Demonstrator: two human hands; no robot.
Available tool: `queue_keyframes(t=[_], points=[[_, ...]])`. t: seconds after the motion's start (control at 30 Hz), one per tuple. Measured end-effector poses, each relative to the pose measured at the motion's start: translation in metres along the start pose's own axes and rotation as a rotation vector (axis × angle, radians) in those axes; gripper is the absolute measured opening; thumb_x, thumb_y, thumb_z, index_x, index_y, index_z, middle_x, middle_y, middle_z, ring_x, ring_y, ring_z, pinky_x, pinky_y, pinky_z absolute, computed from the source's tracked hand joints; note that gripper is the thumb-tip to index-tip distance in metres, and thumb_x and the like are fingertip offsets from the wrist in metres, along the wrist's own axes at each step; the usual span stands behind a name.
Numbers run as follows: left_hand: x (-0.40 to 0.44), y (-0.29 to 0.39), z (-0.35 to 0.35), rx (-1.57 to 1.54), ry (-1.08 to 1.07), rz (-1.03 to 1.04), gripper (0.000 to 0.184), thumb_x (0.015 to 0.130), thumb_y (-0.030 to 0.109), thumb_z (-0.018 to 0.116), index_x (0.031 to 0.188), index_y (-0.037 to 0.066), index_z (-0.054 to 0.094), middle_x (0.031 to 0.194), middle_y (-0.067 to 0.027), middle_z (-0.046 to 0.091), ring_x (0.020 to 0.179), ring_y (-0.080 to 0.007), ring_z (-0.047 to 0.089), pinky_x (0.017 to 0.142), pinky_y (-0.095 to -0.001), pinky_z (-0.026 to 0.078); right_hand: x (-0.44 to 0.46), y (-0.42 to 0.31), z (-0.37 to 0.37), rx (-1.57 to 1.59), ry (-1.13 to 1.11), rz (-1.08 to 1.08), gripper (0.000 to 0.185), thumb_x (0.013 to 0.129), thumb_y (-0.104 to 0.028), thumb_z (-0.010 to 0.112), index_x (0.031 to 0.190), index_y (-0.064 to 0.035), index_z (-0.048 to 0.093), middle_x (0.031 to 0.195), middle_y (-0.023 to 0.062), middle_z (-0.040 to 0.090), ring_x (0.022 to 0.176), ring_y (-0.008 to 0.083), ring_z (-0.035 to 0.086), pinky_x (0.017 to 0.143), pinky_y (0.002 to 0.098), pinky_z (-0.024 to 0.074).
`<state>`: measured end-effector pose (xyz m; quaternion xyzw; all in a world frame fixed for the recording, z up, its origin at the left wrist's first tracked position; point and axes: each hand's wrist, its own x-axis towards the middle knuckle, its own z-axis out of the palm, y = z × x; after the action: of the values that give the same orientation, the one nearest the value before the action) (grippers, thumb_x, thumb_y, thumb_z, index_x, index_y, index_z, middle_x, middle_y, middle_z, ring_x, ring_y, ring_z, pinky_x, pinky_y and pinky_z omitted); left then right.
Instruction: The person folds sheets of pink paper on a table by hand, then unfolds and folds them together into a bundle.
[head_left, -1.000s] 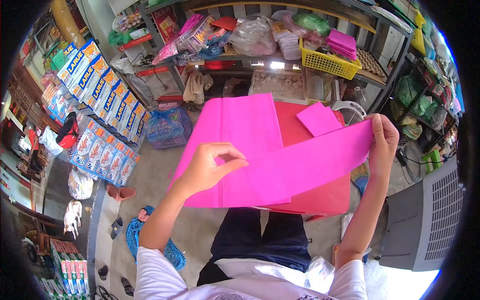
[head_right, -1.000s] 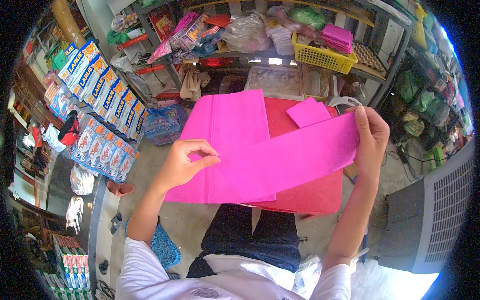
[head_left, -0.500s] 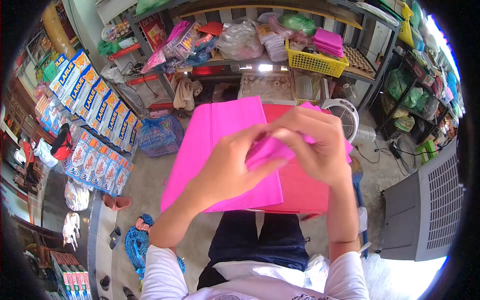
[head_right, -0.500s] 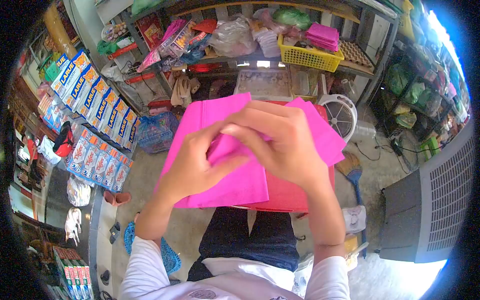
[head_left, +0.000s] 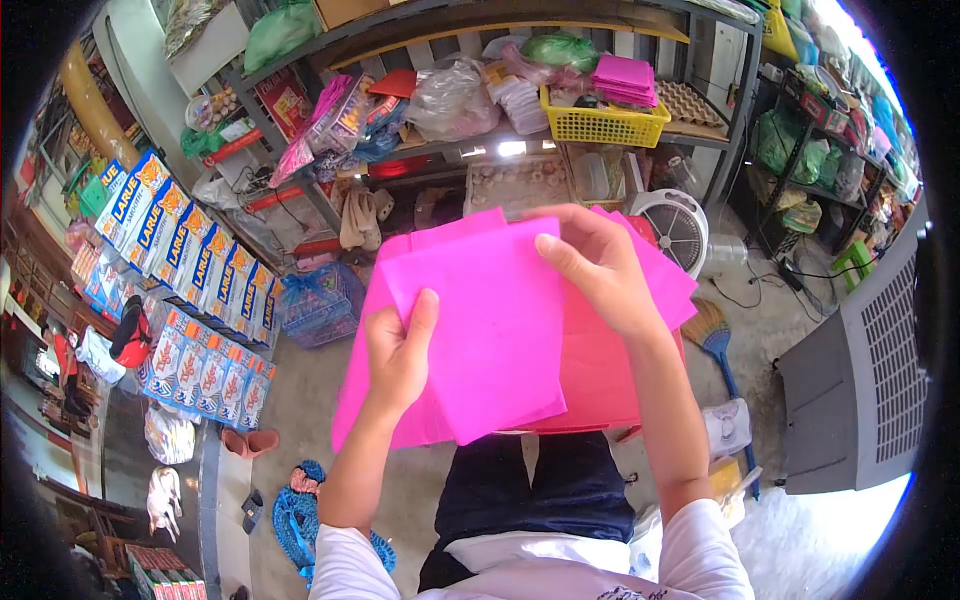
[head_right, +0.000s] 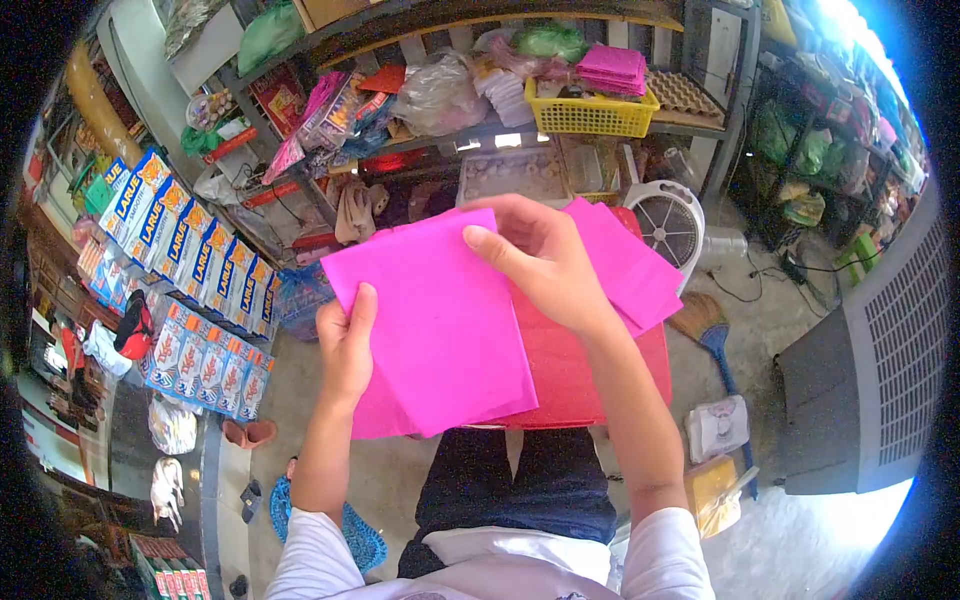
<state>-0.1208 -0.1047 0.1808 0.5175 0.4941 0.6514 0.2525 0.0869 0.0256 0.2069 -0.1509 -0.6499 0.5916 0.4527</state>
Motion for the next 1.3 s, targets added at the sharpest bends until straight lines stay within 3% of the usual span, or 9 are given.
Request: queue_keyframes(t=[0.17,0.37,0.5,0.67,0.87,1.07,1.17,1.27,1.3], points=[[-0.003,0.001,0.0,0.19,-0.118,0.112,0.034,0.107,0.024,0.059,0.085,0.0,0.068,0.07,0.002,0.063,0.064,-0.0054,0.055,0.056,-0.0276,0.042,0.002,-0.017,0.016,-0.452,0.067,-0.275,0.03,0.09,-0.015,0.078,0.115,0.0012,0.072,0.105,0.007,0.074,0.097,0.013,0.068,0.085,0.0296,0.0533],[0.001,0.014,-0.001,0.366,-0.21,0.25,0.025,0.104,0.019,0.062,0.092,-0.002,0.071,0.072,-0.0054,0.067,0.064,-0.0118,0.061,0.059,-0.0316,0.046,0.014,-0.037,0.015,-0.613,-0.294,-0.48,0.015,0.085,-0.01,0.08,0.096,-0.0008,0.076,0.09,0.0129,0.073,0.085,0.0253,0.069,0.074,0.0336,0.0517],[0.006,0.029,0.013,0.277,-0.03,0.327,0.016,0.099,0.011,0.067,0.096,-0.004,0.072,0.08,-0.0102,0.072,0.071,-0.0137,0.068,0.065,-0.0307,0.052,0.013,-0.044,0.013,-0.585,-0.381,-0.41,0.014,0.085,-0.009,0.079,0.095,0.0007,0.075,0.086,0.0136,0.072,0.081,0.0288,0.068,0.073,0.0353,0.0529],[0.015,0.05,0.003,0.471,-0.043,0.48,0.01,0.093,0.002,0.07,0.091,-0.007,0.071,0.08,-0.0114,0.073,0.071,-0.0146,0.069,0.066,-0.0279,0.052,0.008,-0.054,0.011,-0.571,-0.338,-0.273,0.015,0.086,-0.012,0.078,0.093,0.0012,0.076,0.087,0.0171,0.074,0.082,0.0298,0.07,0.077,0.037,0.0547],[0.011,0.045,-0.015,0.293,0.071,0.408,0.014,0.099,0.005,0.067,0.092,-0.007,0.07,0.077,-0.0032,0.068,0.067,-0.0061,0.058,0.061,-0.0229,0.045,0.008,-0.039,-0.025,-0.519,-0.176,-0.179,0.014,0.091,-0.01,0.076,0.09,0.0047,0.075,0.084,0.0085,0.073,0.085,0.0147,0.067,0.08,0.0313,0.0518],[0.008,0.018,-0.014,0.072,0.269,0.384,0.019,0.104,0.012,0.063,0.099,-0.005,0.07,0.08,0.005,0.062,0.072,-0.0008,0.048,0.063,-0.0198,0.037,-0.003,0.003,0.005,0.024,-0.064,-0.071,0.031,0.099,-0.021,0.071,0.119,0.0021,0.071,0.112,0.0065,0.073,0.107,0.0133,0.065,0.099,0.0329,0.0507],[0.007,0.002,-0.028,-0.076,0.234,0.339,0.02,0.105,0.012,0.061,0.102,-0.005,0.07,0.089,-0.0007,0.068,0.081,-0.0037,0.057,0.072,-0.0217,0.044,-0.01,0.01,0.022,0.137,-0.106,0.01,0.028,0.099,-0.021,0.071,0.115,0.0021,0.072,0.103,0.0054,0.074,0.098,0.012,0.066,0.088,0.0316,0.0537],[0.008,0.013,-0.024,0.109,0.317,0.351,0.019,0.104,0.011,0.06,0.107,-0.004,0.07,0.103,-0.0085,0.073,0.094,-0.0116,0.066,0.083,-0.0286,0.051,-0.006,0.005,0.023,0.124,-0.103,0.084,0.023,0.099,-0.019,0.072,0.105,0.0025,0.075,0.088,0.0031,0.075,0.083,0.0096,0.067,0.072,0.0299,0.0551],[0.01,0.021,-0.02,0.166,0.284,0.418,0.022,0.098,0.011,0.066,0.114,-0.004,0.069,0.114,-0.0157,0.073,0.108,-0.0236,0.069,0.094,-0.0374,0.052,-0.006,0.003,0.022,-0.026,-0.148,0.022,0.022,0.098,-0.018,0.072,0.104,0.0025,0.075,0.086,0.0027,0.074,0.08,0.0082,0.064,0.07,0.0291,0.053]])
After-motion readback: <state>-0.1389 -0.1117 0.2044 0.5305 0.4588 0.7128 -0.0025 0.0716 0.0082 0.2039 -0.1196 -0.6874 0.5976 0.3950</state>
